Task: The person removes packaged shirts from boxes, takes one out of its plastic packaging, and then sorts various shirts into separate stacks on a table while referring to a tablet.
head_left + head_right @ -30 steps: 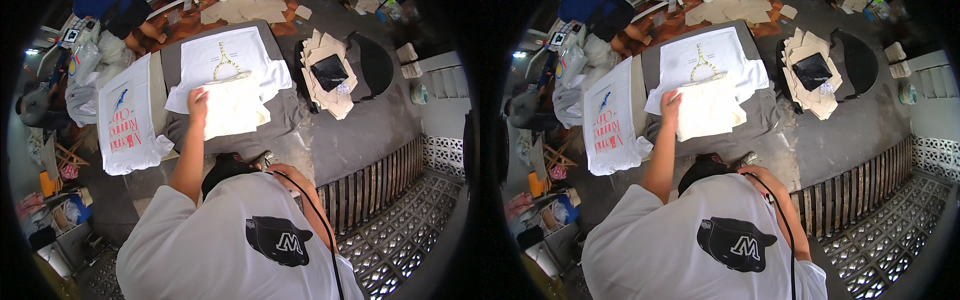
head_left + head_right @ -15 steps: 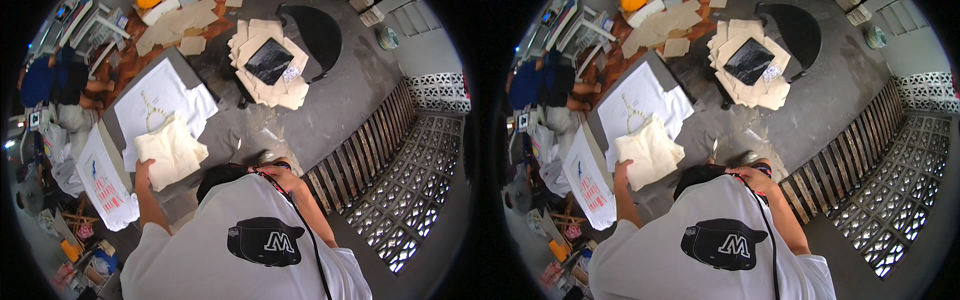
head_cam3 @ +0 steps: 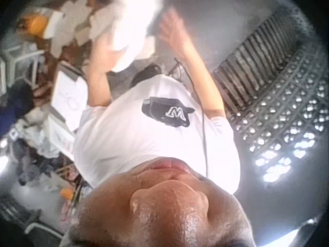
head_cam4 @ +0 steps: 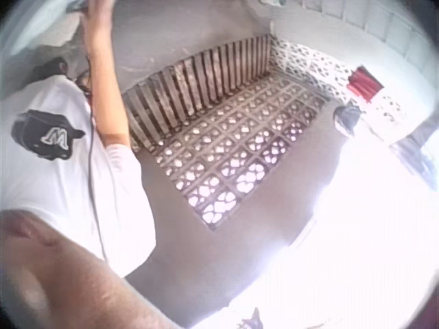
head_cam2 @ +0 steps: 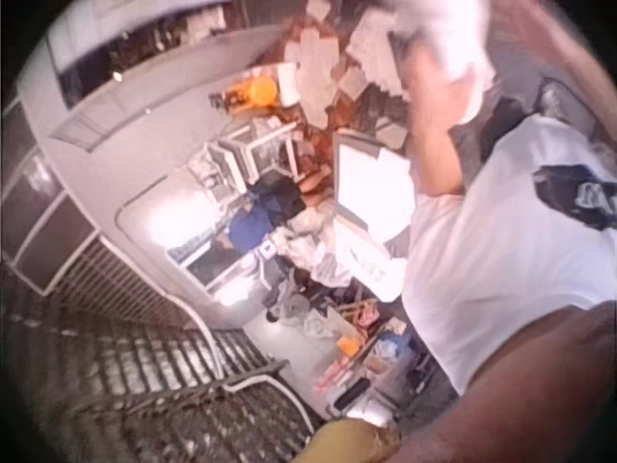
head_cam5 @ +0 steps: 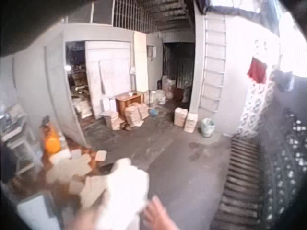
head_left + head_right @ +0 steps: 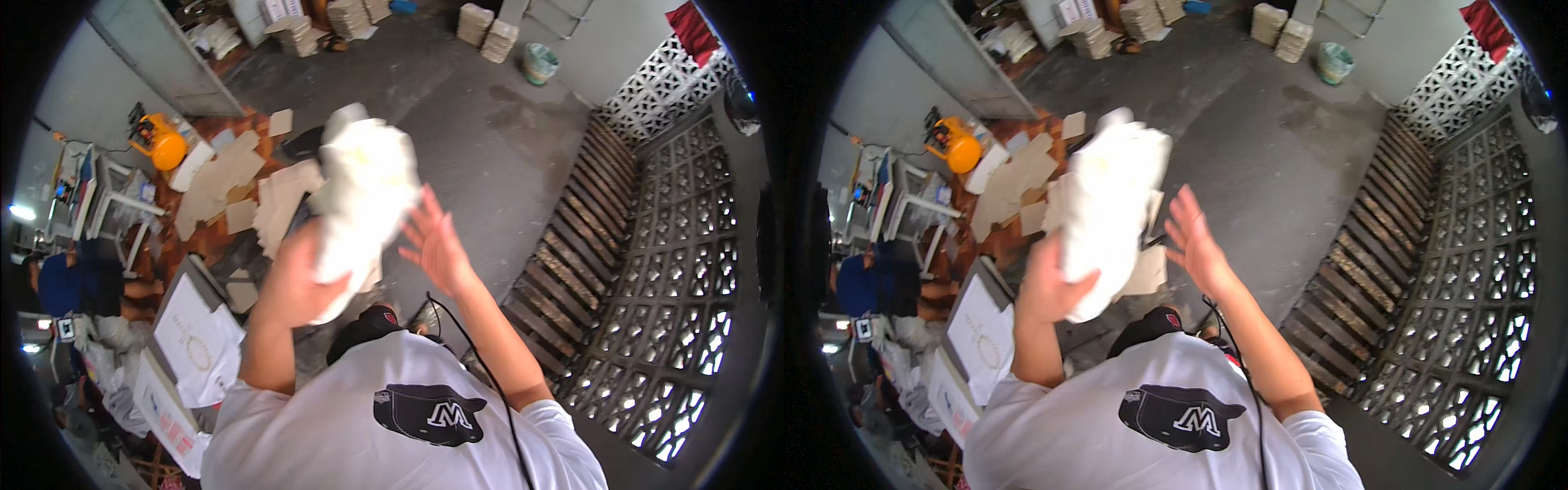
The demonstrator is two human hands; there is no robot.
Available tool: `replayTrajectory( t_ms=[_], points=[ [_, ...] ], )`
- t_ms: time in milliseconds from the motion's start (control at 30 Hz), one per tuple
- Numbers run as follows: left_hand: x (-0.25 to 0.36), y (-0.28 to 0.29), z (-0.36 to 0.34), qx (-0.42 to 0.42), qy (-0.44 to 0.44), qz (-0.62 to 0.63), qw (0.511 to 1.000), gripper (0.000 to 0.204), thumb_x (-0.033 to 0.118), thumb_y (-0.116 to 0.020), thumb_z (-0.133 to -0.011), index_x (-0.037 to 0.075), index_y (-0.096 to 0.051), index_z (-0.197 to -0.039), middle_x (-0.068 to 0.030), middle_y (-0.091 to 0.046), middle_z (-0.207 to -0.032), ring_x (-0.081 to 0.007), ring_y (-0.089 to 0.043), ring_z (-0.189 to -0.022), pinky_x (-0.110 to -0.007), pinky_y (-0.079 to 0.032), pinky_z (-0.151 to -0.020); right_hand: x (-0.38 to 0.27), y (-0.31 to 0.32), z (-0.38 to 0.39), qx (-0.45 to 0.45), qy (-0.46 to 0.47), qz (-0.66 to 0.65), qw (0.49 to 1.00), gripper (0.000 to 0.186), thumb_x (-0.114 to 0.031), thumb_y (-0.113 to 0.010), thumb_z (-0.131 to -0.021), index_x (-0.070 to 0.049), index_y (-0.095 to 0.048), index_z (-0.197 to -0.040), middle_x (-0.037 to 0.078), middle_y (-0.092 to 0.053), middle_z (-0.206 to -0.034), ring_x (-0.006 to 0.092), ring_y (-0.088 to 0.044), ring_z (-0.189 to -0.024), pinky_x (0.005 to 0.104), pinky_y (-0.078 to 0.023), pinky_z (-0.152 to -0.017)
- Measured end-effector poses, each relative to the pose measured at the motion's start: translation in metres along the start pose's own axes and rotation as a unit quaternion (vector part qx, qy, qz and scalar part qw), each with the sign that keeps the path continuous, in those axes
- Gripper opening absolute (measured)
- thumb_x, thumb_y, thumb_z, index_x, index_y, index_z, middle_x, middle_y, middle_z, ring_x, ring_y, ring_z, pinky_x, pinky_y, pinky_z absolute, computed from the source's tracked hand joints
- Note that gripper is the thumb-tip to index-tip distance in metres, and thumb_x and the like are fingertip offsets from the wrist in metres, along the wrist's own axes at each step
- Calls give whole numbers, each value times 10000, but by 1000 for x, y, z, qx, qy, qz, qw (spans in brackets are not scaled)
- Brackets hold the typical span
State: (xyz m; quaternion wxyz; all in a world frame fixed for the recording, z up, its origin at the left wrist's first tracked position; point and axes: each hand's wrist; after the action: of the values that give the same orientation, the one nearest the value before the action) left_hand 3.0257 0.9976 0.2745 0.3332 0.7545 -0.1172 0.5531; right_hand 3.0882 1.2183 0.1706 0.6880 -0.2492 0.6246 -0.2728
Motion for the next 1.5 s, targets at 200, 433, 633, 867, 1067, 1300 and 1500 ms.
replayTrajectory(
  t_ms=[200,433,633,867,1067,1300,1500],
  points=[
    [38,-169,-164,-277,-207,53,937,343,125,-727,-724,41,-592,-1028,-191,-513,-1312,-336,-593,-1071,-365,-485,-871,-165,110,-65,103,161,-209,959,696,-447,-490,-935,-74,-219,-1457,119,-325,-1467,303,-369,-1313,454,-316,-1063],
    [-73,-201,-390,69,-107,85,988,475,109,-718,-757,48,-526,-1187,-123,-521,-1196,-242,-532,-1063,-355,-430,-918,-261,240,-203,231,183,-95,951,691,-443,-479,-940,-66,-217,-1456,133,-315,-1468,311,-361,-1314,456,-313,-1066],
    [-144,-227,-553,-63,151,352,922,742,328,-717,-813,65,-294,-1361,-104,-511,-1081,-194,-531,-937,-334,-473,-804,-308,308,-318,312,125,-1,942,687,-440,-469,-944,-59,-215,-1456,145,-306,-1470,318,-355,-1315,458,-311,-1070],
    [-185,-163,-724,-216,226,399,862,429,246,-611,-918,26,-484,-1263,-32,-568,-1182,-104,-502,-1083,-292,-401,-944,-359,366,-518,295,55,42,953,682,-436,-458,-949,-51,-212,-1456,159,-297,-1471,326,-347,-1316,460,-308,-1073],
    [-242,-80,-891,-93,190,420,883,443,224,-600,-922,11,-464,-1286,-52,-573,-1176,-112,-523,-1056,-287,-429,-906,-378,389,-792,170,-18,86,981,678,-433,-449,-953,-44,-210,-1455,171,-288,-1473,333,-340,-1317,462,-305,-1077],
    [-318,98,-954,163,187,395,885,430,205,-632,-901,27,-496,-1267,-62,-586,-1140,-131,-545,-1018,-285,-432,-894,-349,263,-1083,-19,-109,191,975,674,-429,-438,-957,-37,-208,-1455,185,-279,-1474,341,-333,-1318,465,-303,-1080],
    [-442,271,-1053,379,64,562,732,718,260,-691,-844,83,-282,-1406,-80,-454,-1311,-214,-477,-1172,-350,-362,-1016,-324,187,-1293,-61,-111,275,953,670,-425,-429,-961,-30,-206,-1455,197,-270,-1475,348,-326,-1319,467,-300,-1084]
  ],
)
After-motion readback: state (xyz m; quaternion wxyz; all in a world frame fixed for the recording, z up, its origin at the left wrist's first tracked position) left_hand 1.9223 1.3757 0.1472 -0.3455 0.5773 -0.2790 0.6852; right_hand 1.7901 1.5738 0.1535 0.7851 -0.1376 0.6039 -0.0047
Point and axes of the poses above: each hand's wrist, its own z-axis away from the middle knuckle, its own y-axis out of the back of the hand, x = y × z
